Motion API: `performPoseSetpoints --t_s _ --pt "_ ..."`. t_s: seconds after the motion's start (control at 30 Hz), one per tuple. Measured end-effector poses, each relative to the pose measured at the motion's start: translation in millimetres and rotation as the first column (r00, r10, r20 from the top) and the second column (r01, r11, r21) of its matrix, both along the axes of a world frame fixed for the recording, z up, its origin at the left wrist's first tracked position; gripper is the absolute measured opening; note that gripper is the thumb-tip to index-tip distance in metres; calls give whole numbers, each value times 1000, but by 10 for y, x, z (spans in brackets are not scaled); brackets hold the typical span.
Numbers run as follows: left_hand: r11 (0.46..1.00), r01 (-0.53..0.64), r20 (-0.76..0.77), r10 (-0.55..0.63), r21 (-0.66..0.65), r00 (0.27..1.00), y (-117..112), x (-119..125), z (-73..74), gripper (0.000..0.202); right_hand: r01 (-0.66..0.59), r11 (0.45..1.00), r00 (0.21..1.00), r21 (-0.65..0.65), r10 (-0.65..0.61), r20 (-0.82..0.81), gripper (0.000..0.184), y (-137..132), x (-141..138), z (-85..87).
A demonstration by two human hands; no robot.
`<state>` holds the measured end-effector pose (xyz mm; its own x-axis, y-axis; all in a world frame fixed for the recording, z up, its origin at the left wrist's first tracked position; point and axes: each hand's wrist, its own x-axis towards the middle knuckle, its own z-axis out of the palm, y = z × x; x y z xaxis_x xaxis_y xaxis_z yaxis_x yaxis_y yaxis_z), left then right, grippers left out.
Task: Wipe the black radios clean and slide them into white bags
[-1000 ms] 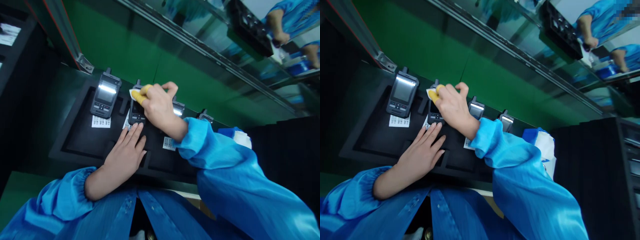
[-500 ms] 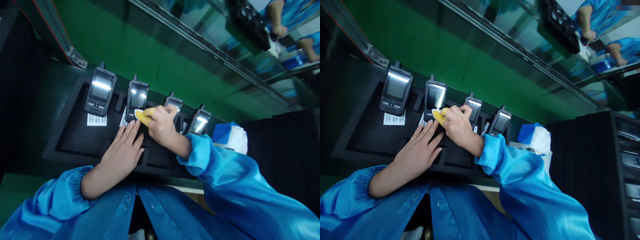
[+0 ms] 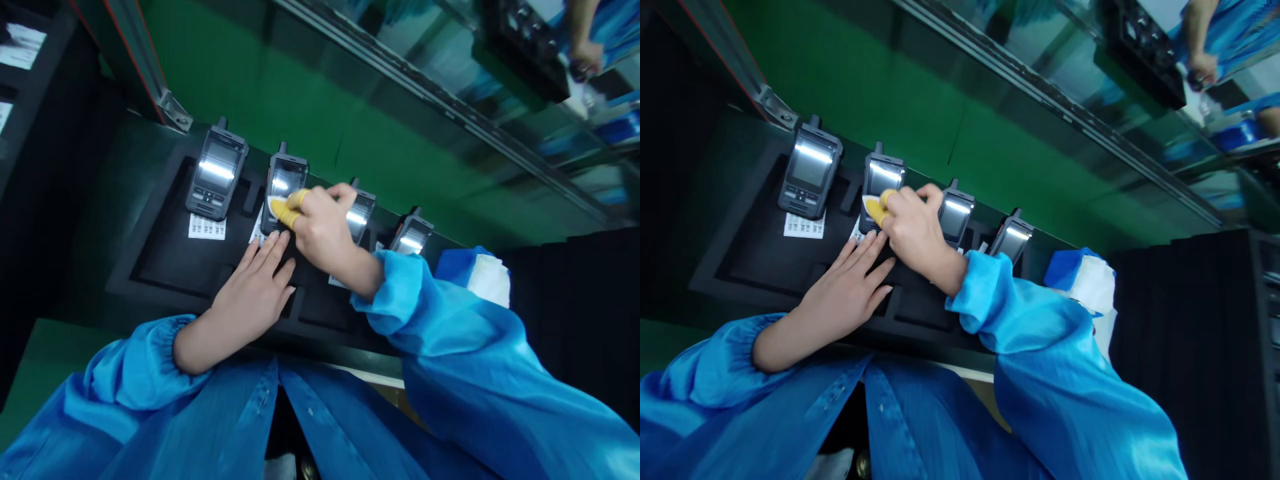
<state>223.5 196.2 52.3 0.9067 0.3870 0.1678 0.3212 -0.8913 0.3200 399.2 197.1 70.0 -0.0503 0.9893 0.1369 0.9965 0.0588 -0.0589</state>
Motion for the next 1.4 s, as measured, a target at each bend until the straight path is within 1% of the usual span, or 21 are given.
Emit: performPoseSetpoints --t_s 0.07,0.1,0.17,0.23,0.33,0.43,0.53,0.63,0.67,0.73,0.8,0.83,0.93,0.97,1.0,1.1,1.13,1.17,1.2,1.3,1.4 --pt "1000 -13 15 13 2 1000 -15 2 -14 42 -98 995 995 -14 98 -6 34 -121 -46 -14" --pt "1000 -18 34 18 1 999 -18 -2 -17 41 -123 992 992 -7 123 -12 33 -144 -53 -4" --pt "1000 -25 107 24 3 994 -6 -28 -8 36 -102 994 994 43 103 -24 33 -102 -51 46" --pt "999 -46 208 40 26 977 46 -94 26 33 -31 993 999 114 36 -38 35 43 -52 114" --pt "985 -157 288 132 64 949 190 -261 93 30 18 986 998 165 -9 -55 38 354 -93 180" --pt "956 -285 249 259 73 933 349 -433 120 30 -3 982 998 188 14 -61 38 657 -168 165" --pt "937 -343 146 330 75 933 445 -524 83 35 -12 978 999 207 20 -40 39 837 -273 96" --pt "945 -321 51 318 67 947 468 -534 9 40 -21 986 1000 168 18 20 40 816 -415 11" --pt "948 -314 31 313 54 949 466 -530 -14 42 -52 989 998 142 46 48 41 775 -462 -10" --pt "950 -310 9 310 21 951 459 -521 -46 46 -159 984 984 80 151 99 41 693 -526 -29" --pt "950 -312 3 312 0 950 453 -519 -56 48 -234 971 966 44 227 121 40 665 -524 -11" --pt "950 -311 5 311 -3 950 452 -520 -54 48 -226 973 968 48 219 121 39 678 -497 7" --pt "953 -303 12 303 6 953 452 -524 -40 48 -86 989 992 118 74 102 37 753 -395 45" --pt "954 -300 16 300 10 954 451 -524 -37 47 -61 988 994 139 48 99 36 764 -383 43" --pt "955 -295 18 295 10 955 451 -523 -38 47 -73 986 993 151 58 102 35 761 -390 32" --pt "955 -296 15 296 -6 955 448 -519 -48 48 -229 965 968 124 213 131 36 716 -507 -10" --pt "954 -300 14 300 -8 954 447 -517 -50 49 -264 959 959 108 248 140 37 717 -555 -12" --pt "953 -304 11 304 -6 953 446 -516 -51 49 -266 959 957 96 250 146 38 737 -594 -2" --pt "952 -307 9 307 2 952 445 -514 -50 49 -235 968 964 90 220 150 38 776 -620 18" --pt "950 -311 1 311 22 950 440 -510 -37 49 -74 994 987 80 61 151 39 946 -608 111" --pt "948 -317 6 317 24 949 431 -506 -31 49 -8 997 991 73 -1 131 39 1042 -506 156"
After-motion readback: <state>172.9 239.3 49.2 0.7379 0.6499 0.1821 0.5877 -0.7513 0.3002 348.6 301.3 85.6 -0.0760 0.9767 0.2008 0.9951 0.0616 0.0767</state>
